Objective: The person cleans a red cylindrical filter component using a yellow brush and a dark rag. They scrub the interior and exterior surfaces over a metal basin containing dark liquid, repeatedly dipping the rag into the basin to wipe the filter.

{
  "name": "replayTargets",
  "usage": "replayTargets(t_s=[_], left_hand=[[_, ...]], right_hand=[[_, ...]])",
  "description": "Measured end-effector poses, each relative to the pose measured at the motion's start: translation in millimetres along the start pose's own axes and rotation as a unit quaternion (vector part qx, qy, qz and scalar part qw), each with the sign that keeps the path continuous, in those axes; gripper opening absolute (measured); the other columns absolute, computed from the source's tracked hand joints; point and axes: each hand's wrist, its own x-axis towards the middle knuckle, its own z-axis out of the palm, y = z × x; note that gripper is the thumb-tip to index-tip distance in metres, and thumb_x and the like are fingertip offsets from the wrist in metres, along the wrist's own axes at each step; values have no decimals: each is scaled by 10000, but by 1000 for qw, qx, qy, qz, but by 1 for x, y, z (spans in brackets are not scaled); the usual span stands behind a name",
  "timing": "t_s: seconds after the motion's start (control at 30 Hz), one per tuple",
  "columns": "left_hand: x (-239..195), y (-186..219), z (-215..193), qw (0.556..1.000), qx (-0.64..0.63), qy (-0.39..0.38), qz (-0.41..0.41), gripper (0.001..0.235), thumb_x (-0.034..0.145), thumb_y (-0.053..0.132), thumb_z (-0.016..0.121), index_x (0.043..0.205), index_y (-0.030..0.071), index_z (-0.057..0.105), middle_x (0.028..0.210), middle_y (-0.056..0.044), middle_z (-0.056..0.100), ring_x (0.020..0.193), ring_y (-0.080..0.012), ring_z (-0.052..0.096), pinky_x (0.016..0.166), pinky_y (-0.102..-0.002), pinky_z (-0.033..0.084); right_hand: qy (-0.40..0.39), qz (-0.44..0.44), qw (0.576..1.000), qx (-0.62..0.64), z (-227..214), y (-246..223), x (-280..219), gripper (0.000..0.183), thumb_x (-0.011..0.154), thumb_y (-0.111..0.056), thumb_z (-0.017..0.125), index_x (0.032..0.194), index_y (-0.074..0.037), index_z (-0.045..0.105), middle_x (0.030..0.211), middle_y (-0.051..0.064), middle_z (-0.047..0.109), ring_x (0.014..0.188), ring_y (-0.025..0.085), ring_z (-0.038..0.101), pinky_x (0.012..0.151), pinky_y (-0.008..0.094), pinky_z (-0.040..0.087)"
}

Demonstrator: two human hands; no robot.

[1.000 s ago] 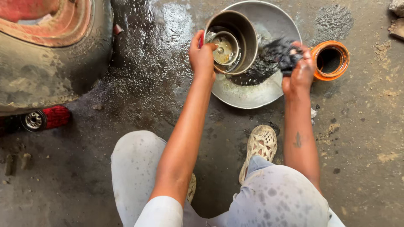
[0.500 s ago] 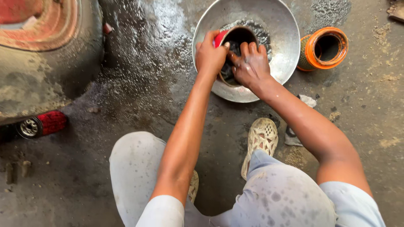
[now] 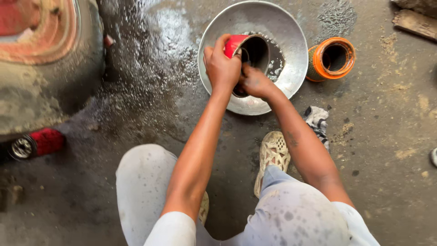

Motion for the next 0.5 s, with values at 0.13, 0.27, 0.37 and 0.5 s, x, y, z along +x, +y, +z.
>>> replayTargets(t_s=[0.13, 0.27, 0.37, 0.5], left_hand=[[4, -9, 4, 999, -8, -36, 5, 480, 817, 225, 769, 1283, 271, 667, 1132, -152, 611, 1096, -384, 622, 971, -454, 511], [4, -12, 4, 1000, 2, -12, 1, 516, 768, 254, 818, 1261, 257, 666, 1123, -181, 596, 1077, -416, 615, 933, -468, 505], [5, -15, -1, 998, -14, -44, -30, 562, 767, 244, 789, 1307, 267, 637, 1138, -166, 593, 1079, -396, 620, 929, -456, 514], [1, -20, 5, 1000, 23, 3, -10, 566, 712, 197, 795, 1263, 266, 683, 1140, -163, 604, 1124, -393, 593, 954, -462, 492]], right_hand=[[128, -23, 983, -128, -22, -29, -19, 426, 895, -274, 645, 1255, -47, 638, 891, 227, 752, 750, 419, 722, 618, 529, 555], [138, -85, 911, -380, -19, -28, -10, 346, 933, -210, 605, 1262, -164, 703, 829, 161, 747, 657, 376, 720, 520, 528, 543], [226, -150, 884, -381, -10, -1, -10, 375, 969, -160, 588, 1292, -235, 762, 821, 180, 721, 715, 341, 722, 570, 475, 562], [131, -50, 923, -358, 19, 4, -7, 218, 979, -220, 582, 1027, -123, 771, 783, 195, 726, 680, 366, 710, 561, 492, 550]])
